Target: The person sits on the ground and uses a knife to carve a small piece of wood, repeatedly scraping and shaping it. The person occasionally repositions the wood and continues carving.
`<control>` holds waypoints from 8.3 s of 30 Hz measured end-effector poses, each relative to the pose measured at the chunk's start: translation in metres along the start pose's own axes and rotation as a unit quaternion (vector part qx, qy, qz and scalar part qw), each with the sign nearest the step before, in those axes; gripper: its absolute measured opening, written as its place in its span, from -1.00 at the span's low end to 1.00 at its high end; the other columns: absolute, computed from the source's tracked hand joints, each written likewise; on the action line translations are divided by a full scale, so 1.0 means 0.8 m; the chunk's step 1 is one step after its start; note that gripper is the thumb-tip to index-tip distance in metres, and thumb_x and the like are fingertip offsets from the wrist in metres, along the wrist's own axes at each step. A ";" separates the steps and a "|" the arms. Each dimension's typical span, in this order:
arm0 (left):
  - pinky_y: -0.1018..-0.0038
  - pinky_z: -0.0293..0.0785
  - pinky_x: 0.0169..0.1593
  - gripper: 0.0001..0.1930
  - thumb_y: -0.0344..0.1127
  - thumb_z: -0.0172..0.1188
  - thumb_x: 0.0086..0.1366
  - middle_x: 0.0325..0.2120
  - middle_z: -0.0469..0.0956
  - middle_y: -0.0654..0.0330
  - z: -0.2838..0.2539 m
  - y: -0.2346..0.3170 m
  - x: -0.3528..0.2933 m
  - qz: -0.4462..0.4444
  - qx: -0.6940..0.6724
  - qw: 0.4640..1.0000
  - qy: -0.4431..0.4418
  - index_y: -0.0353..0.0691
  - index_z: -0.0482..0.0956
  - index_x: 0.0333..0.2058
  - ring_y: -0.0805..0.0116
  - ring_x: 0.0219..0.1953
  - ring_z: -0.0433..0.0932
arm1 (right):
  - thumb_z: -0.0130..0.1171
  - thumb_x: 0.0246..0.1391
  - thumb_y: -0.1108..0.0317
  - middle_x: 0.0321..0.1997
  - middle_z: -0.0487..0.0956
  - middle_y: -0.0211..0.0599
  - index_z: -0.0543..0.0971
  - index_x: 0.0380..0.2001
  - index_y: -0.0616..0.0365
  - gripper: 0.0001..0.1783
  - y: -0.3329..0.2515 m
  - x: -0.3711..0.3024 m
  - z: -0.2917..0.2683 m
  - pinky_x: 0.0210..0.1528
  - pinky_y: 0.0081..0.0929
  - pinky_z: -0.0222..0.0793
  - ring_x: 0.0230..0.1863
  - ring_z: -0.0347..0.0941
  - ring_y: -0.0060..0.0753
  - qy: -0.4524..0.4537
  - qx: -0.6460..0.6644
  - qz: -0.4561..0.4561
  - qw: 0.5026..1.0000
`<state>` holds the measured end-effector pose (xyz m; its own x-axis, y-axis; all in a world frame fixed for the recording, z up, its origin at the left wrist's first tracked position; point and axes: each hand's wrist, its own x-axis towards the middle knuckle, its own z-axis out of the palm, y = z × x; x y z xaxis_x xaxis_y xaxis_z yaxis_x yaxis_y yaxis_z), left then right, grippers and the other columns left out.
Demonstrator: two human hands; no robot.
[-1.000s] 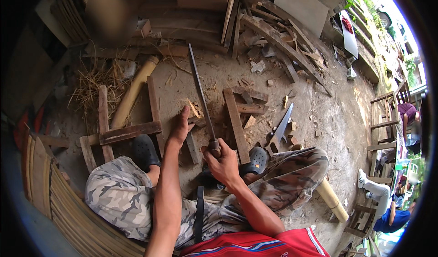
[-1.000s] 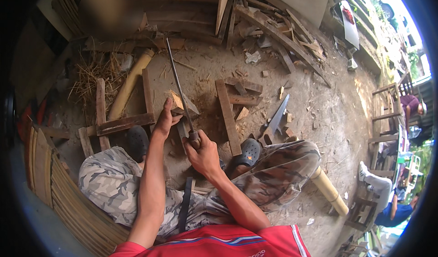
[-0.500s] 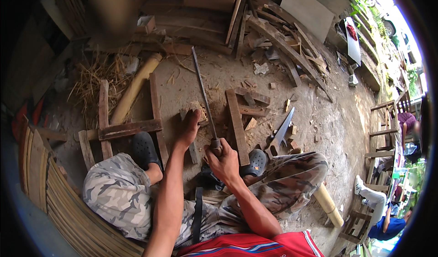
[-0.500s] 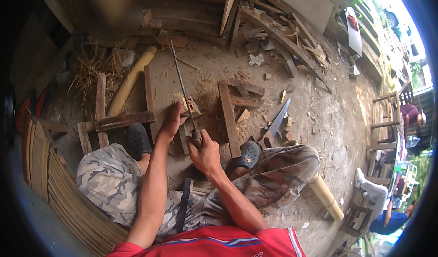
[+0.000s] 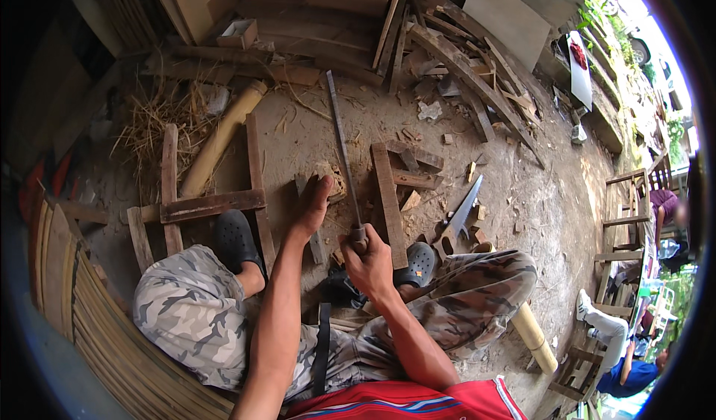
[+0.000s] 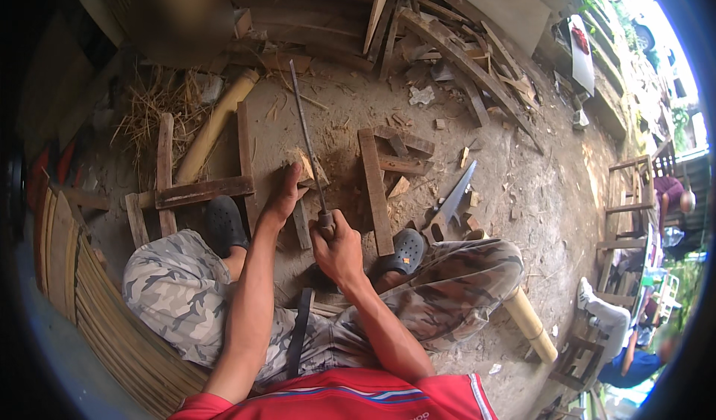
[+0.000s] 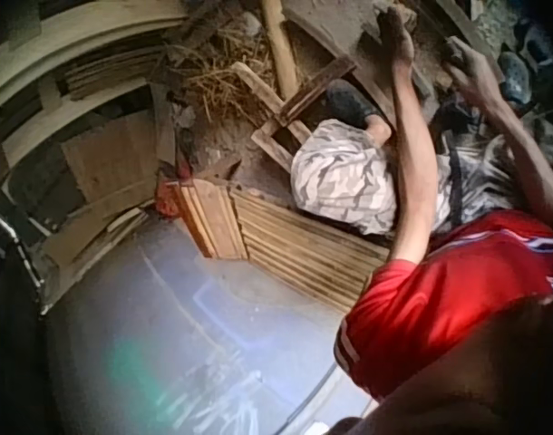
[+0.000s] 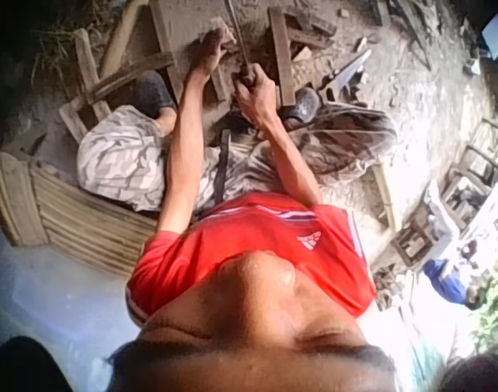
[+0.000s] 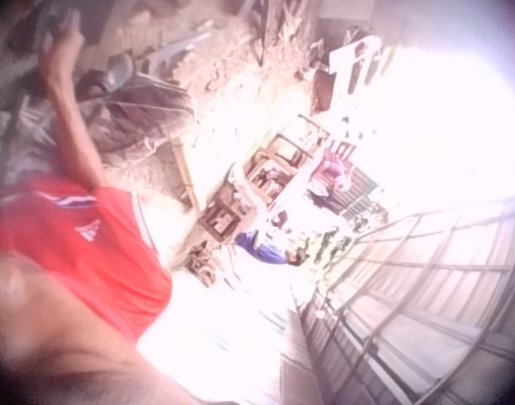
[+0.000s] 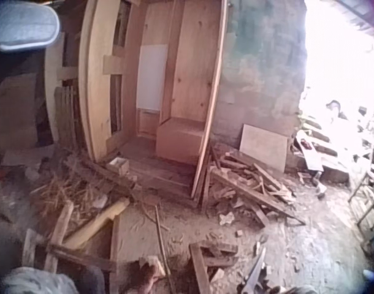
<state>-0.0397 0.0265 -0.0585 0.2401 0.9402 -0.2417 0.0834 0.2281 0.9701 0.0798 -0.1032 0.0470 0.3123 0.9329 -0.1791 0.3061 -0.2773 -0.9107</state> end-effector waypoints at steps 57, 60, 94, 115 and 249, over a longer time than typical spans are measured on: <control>-0.01 0.10 0.42 0.03 0.45 -0.07 0.32 0.47 -0.05 0.02 -0.015 0.026 -0.004 -0.084 -0.085 0.992 -0.046 -0.29 -0.05 0.45 0.19 0.51 -0.09 | 0.25 0.15 0.24 -0.52 0.55 0.15 0.46 -0.32 0.22 -0.73 -0.004 -0.001 0.003 -0.38 -0.12 0.42 -0.34 0.53 0.33 -0.023 -0.016 0.008 1.000; -0.02 0.11 0.41 0.04 0.46 -0.06 0.31 0.47 -0.05 0.03 -0.019 0.017 -0.001 -0.069 -0.076 0.994 -0.046 -0.29 -0.04 0.45 0.18 0.51 -0.08 | 0.26 0.15 0.25 -0.55 0.52 0.12 0.44 -0.34 0.21 -0.73 -0.005 0.004 0.006 -0.41 -0.17 0.40 -0.40 0.52 0.32 -0.019 -0.028 -0.022 0.999; 0.27 0.51 -0.04 -0.52 -0.08 0.37 0.25 -0.21 0.65 -0.03 -0.088 0.063 -0.027 0.062 0.235 0.910 0.337 -0.35 0.50 -0.06 0.09 -0.14 0.64 | 0.26 0.22 0.17 -0.70 0.41 -0.45 0.46 -0.38 0.16 -0.70 0.017 0.006 -0.066 -0.64 -0.49 0.28 -0.73 0.38 -0.56 -0.056 0.134 0.197 0.970; 0.09 0.68 -0.04 -0.35 -0.16 0.38 0.27 0.11 0.46 0.03 -0.139 -0.122 -0.028 -0.037 -0.154 0.837 0.525 -0.21 0.28 0.23 0.15 0.06 0.56 | 0.13 -0.04 0.18 -0.40 0.65 0.20 0.62 -0.38 0.43 -0.59 0.210 0.035 0.045 -0.12 -0.07 0.52 -0.24 0.65 0.15 -0.077 -0.139 0.309 0.938; 0.00 0.11 0.39 0.25 0.24 0.43 -0.03 0.24 0.30 -0.20 -0.001 -0.129 0.050 -0.006 0.610 0.755 -0.241 -0.34 -0.07 0.44 -0.13 0.34 0.22 | 0.00 0.11 -0.06 -0.13 0.58 0.35 0.50 -0.16 0.43 -0.38 0.365 0.155 -0.171 0.05 0.06 0.31 -0.05 0.51 0.31 0.367 -0.096 0.321 0.868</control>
<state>-0.0396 0.0406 -0.1679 0.5321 0.6715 -0.5157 0.8461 -0.4434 0.2957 0.3310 -0.0996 -0.1901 0.9410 0.1944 -0.2770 -0.0206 -0.7840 -0.6204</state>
